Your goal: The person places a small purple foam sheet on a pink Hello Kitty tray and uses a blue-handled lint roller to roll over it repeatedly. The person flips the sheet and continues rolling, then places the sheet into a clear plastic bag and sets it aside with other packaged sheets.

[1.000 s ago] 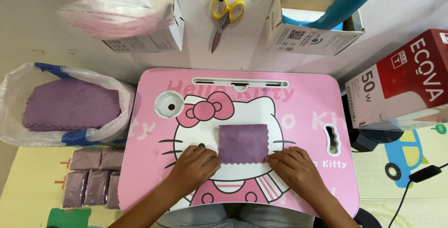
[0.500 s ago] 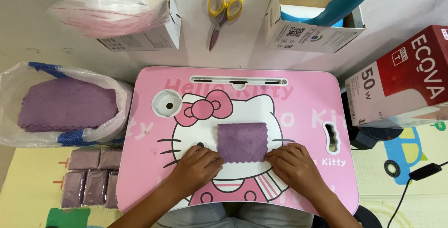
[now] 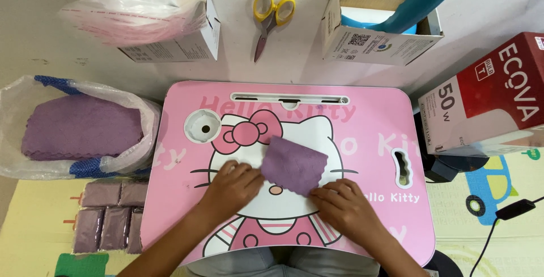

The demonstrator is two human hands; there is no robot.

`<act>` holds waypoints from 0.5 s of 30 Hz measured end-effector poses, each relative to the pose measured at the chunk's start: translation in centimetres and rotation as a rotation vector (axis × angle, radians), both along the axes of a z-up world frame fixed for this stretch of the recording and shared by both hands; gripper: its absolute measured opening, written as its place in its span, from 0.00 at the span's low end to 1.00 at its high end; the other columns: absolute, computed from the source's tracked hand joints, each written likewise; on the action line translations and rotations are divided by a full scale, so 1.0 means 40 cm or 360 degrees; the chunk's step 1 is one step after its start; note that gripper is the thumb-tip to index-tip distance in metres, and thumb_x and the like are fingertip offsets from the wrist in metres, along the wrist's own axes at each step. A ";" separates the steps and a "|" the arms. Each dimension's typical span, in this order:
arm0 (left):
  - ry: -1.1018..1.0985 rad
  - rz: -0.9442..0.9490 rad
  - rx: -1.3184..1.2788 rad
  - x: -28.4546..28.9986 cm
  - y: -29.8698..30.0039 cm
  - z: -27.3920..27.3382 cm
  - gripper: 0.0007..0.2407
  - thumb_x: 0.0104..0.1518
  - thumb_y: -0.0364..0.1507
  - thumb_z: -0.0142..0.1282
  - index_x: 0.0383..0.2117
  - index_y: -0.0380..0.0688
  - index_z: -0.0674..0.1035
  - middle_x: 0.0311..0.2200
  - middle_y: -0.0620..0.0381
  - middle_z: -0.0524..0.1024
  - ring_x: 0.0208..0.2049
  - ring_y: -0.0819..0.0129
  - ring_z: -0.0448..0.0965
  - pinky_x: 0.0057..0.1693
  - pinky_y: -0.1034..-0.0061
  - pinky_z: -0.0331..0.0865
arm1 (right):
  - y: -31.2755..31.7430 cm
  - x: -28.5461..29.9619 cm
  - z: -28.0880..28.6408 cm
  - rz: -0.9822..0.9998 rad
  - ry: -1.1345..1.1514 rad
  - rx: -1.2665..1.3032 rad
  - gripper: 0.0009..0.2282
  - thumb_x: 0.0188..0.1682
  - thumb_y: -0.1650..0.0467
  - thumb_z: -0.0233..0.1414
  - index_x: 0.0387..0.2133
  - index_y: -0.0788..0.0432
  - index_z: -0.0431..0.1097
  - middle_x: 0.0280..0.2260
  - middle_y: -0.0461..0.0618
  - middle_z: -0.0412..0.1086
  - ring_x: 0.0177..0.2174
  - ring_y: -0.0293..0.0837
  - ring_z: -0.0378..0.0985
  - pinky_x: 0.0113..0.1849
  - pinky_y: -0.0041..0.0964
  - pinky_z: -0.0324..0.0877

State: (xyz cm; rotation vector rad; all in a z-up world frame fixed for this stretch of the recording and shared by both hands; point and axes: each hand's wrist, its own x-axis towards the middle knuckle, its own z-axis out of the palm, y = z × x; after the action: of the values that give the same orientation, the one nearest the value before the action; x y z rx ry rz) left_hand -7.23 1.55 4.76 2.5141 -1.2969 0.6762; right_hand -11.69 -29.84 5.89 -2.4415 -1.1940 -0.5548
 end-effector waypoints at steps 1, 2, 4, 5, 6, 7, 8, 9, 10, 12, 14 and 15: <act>-0.0078 0.0033 0.0035 0.015 0.003 0.002 0.07 0.54 0.18 0.59 0.34 0.44 0.79 0.36 0.57 0.80 0.36 0.61 0.74 0.45 0.67 0.66 | 0.013 -0.002 -0.002 0.0009 0.0001 0.0033 0.08 0.48 0.76 0.59 0.40 0.60 0.75 0.44 0.47 0.76 0.41 0.48 0.75 0.45 0.46 0.67; -0.0151 0.0068 0.0069 0.026 0.005 0.003 0.08 0.54 0.16 0.57 0.34 0.45 0.79 0.36 0.58 0.79 0.36 0.62 0.74 0.45 0.68 0.66 | 0.025 -0.006 -0.004 0.0021 0.0007 0.0065 0.08 0.48 0.76 0.59 0.41 0.60 0.74 0.44 0.47 0.76 0.41 0.49 0.75 0.44 0.46 0.66; -0.0226 0.0116 0.0078 0.051 0.000 0.011 0.08 0.52 0.15 0.58 0.31 0.45 0.78 0.32 0.59 0.78 0.34 0.64 0.75 0.44 0.68 0.68 | 0.055 -0.012 0.007 0.0033 0.0041 0.0063 0.09 0.47 0.75 0.60 0.41 0.61 0.74 0.44 0.48 0.76 0.41 0.49 0.75 0.43 0.46 0.66; -0.0304 0.0161 0.0088 0.066 -0.003 0.016 0.09 0.51 0.14 0.59 0.28 0.45 0.77 0.28 0.60 0.77 0.32 0.65 0.75 0.44 0.69 0.69 | 0.070 -0.014 0.013 0.0043 0.0071 0.0062 0.10 0.46 0.75 0.62 0.41 0.61 0.75 0.44 0.49 0.76 0.41 0.49 0.76 0.42 0.46 0.65; -0.0304 0.0163 0.0087 0.075 -0.005 0.018 0.09 0.51 0.14 0.59 0.28 0.45 0.77 0.28 0.60 0.77 0.32 0.65 0.75 0.44 0.69 0.69 | 0.081 -0.016 0.008 0.0045 0.0071 0.0060 0.10 0.46 0.75 0.62 0.41 0.61 0.75 0.44 0.49 0.76 0.41 0.49 0.76 0.42 0.46 0.65; -0.0325 0.0178 0.0085 0.083 -0.007 0.021 0.09 0.51 0.14 0.57 0.27 0.46 0.77 0.28 0.61 0.76 0.33 0.65 0.75 0.45 0.69 0.69 | 0.092 -0.017 0.003 0.0045 0.0014 0.0043 0.08 0.48 0.74 0.60 0.41 0.59 0.75 0.45 0.48 0.75 0.41 0.48 0.76 0.42 0.46 0.64; -0.0347 0.0191 0.0083 0.093 -0.009 0.023 0.08 0.52 0.15 0.56 0.26 0.47 0.76 0.28 0.62 0.76 0.34 0.65 0.75 0.46 0.70 0.68 | 0.103 -0.019 -0.002 0.0043 -0.0044 0.0025 0.07 0.50 0.74 0.58 0.41 0.56 0.75 0.45 0.47 0.75 0.42 0.48 0.76 0.41 0.46 0.64; -0.0348 0.0191 0.0082 0.103 -0.006 0.013 0.08 0.52 0.15 0.56 0.26 0.47 0.76 0.28 0.62 0.76 0.34 0.65 0.75 0.46 0.70 0.68 | 0.117 -0.020 0.005 0.0043 -0.0046 0.0024 0.07 0.50 0.74 0.58 0.41 0.56 0.75 0.45 0.47 0.75 0.42 0.48 0.76 0.41 0.46 0.64; -0.0286 0.0178 0.0177 0.113 -0.003 0.002 0.14 0.35 0.19 0.65 0.30 0.46 0.77 0.33 0.61 0.78 0.37 0.64 0.75 0.47 0.68 0.68 | 0.131 -0.021 0.012 0.0053 -0.0068 -0.0005 0.07 0.50 0.73 0.57 0.41 0.56 0.75 0.45 0.46 0.75 0.41 0.47 0.75 0.41 0.46 0.63; -0.0226 0.0168 0.0268 0.126 -0.002 -0.003 0.27 0.18 0.24 0.75 0.34 0.45 0.78 0.37 0.60 0.79 0.40 0.63 0.75 0.47 0.67 0.68 | 0.155 -0.022 0.026 0.0066 -0.0092 -0.0037 0.07 0.49 0.73 0.57 0.41 0.56 0.75 0.46 0.44 0.76 0.41 0.46 0.75 0.40 0.45 0.63; -0.0411 0.0219 0.0244 0.133 -0.009 0.006 0.12 0.44 0.20 0.64 0.34 0.46 0.77 0.40 0.60 0.77 0.41 0.65 0.76 0.47 0.69 0.68 | 0.175 -0.024 0.041 0.0071 -0.0071 -0.0108 0.09 0.52 0.67 0.57 0.44 0.54 0.75 0.46 0.39 0.76 0.43 0.44 0.75 0.44 0.47 0.63; -0.0414 0.0219 0.0241 0.133 -0.009 -0.002 0.12 0.44 0.20 0.64 0.34 0.46 0.77 0.40 0.60 0.77 0.41 0.65 0.76 0.47 0.69 0.68 | 0.173 -0.021 0.039 0.0071 -0.0074 -0.0111 0.09 0.52 0.67 0.57 0.44 0.54 0.75 0.46 0.39 0.76 0.43 0.44 0.75 0.44 0.47 0.63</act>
State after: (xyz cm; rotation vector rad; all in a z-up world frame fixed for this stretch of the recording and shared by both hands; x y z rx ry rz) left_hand -1.90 1.20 4.70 2.7298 -1.3086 0.9994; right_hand -12.52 -22.92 7.47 -2.4655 -1.3036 -0.5690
